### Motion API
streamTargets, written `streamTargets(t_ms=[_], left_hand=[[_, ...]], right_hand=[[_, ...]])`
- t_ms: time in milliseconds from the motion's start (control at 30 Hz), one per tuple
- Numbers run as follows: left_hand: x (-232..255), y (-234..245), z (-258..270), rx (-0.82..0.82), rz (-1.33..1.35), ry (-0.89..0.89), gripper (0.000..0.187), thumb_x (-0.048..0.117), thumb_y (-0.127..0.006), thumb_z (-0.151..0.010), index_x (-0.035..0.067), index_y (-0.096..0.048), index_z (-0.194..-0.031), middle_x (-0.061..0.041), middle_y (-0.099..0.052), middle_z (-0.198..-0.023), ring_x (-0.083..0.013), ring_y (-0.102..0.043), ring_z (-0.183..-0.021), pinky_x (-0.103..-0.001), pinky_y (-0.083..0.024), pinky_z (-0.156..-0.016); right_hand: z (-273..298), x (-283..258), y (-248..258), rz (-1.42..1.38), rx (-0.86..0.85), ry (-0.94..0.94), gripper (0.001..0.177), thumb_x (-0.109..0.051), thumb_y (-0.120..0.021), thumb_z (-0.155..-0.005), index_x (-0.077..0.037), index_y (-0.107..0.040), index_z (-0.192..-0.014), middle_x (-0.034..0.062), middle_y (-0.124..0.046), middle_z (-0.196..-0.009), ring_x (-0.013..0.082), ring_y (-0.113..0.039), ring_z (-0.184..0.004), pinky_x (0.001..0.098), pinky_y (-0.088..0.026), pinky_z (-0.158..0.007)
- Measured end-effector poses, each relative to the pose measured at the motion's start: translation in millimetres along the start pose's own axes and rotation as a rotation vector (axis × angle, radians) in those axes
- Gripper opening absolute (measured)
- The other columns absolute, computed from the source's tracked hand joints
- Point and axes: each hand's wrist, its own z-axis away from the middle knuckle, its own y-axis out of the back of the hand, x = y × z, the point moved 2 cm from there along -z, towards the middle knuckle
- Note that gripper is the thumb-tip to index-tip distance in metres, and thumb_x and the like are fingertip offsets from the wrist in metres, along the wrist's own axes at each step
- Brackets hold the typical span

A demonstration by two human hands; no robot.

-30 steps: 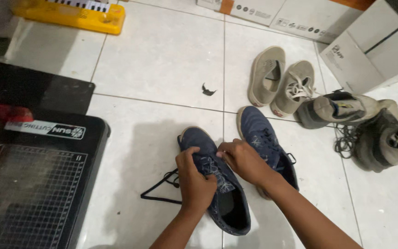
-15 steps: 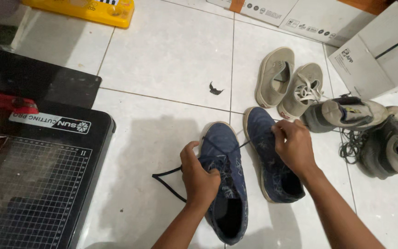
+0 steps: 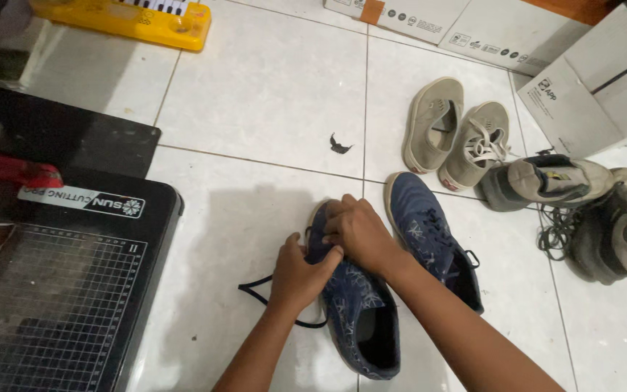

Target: The person sits on the floor and laces a pair of blue sneakers. They thread the laces through the eyelets, pull them tight, and tie a knot on each shoe.

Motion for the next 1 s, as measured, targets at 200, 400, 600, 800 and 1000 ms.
streamTargets(t_ms=[200, 400, 600, 800, 1000], left_hand=[[-9, -12, 4, -0.142, -0.011, -0.006, 0.141, 0.053, -0.096, -0.046, -0.015, -0.024, -0.147, -0.027, -0.043, -0.142, -0.0369, -0.050, -0.133, -0.041, -0.045, -0.108], [-13, -40, 10, -0.034, 0.079, -0.029, 0.152, 0.038, -0.102, -0.037, -0.009, -0.013, -0.151, -0.025, -0.037, -0.144, -0.0376, -0.041, -0.135, -0.042, -0.038, -0.114], [-12, -48, 18, 0.036, 0.274, -0.063, 0.145, 0.027, -0.099, -0.039, 0.004, -0.015, -0.155, -0.019, -0.044, -0.140, -0.0341, -0.045, -0.131, -0.042, -0.038, -0.111], [7, -24, 19, 0.100, 0.270, -0.157, 0.141, 0.025, -0.100, -0.047, 0.005, -0.012, -0.156, -0.020, -0.046, -0.137, -0.0328, -0.051, -0.123, -0.042, -0.046, -0.102], [27, 17, 0, 0.030, 0.221, -0.223, 0.071, 0.028, -0.081, -0.076, 0.010, -0.055, -0.139, -0.005, -0.073, -0.104, -0.0138, -0.070, -0.084, -0.030, -0.061, -0.077]], right_hand=[[3, 12, -19, 0.074, 0.036, 0.058, 0.011, -0.012, -0.067, -0.085, -0.003, -0.071, -0.081, 0.0126, -0.066, -0.096, 0.0321, -0.060, -0.098, 0.0445, -0.047, -0.079], [1, 22, -43, 0.259, 0.019, 0.009, 0.019, -0.018, -0.067, -0.082, 0.000, -0.070, -0.087, 0.0189, -0.064, -0.110, 0.0348, -0.059, -0.105, 0.0449, -0.048, -0.082], [18, 31, -28, -0.665, -0.031, 0.043, 0.021, -0.020, -0.059, -0.096, -0.001, -0.064, -0.105, 0.0106, -0.062, -0.112, 0.0225, -0.058, -0.107, 0.0382, -0.047, -0.098], [66, 95, 17, -1.677, 0.404, -0.240, 0.016, -0.018, -0.061, -0.102, -0.003, -0.067, -0.103, 0.0063, -0.059, -0.113, 0.0158, -0.051, -0.097, 0.0319, -0.043, -0.087], [81, 107, 26, -0.653, 0.434, -0.409, 0.023, -0.019, -0.065, -0.094, -0.007, -0.070, -0.112, 0.0064, -0.069, -0.112, 0.0200, -0.062, -0.109, 0.0330, -0.045, -0.097]])
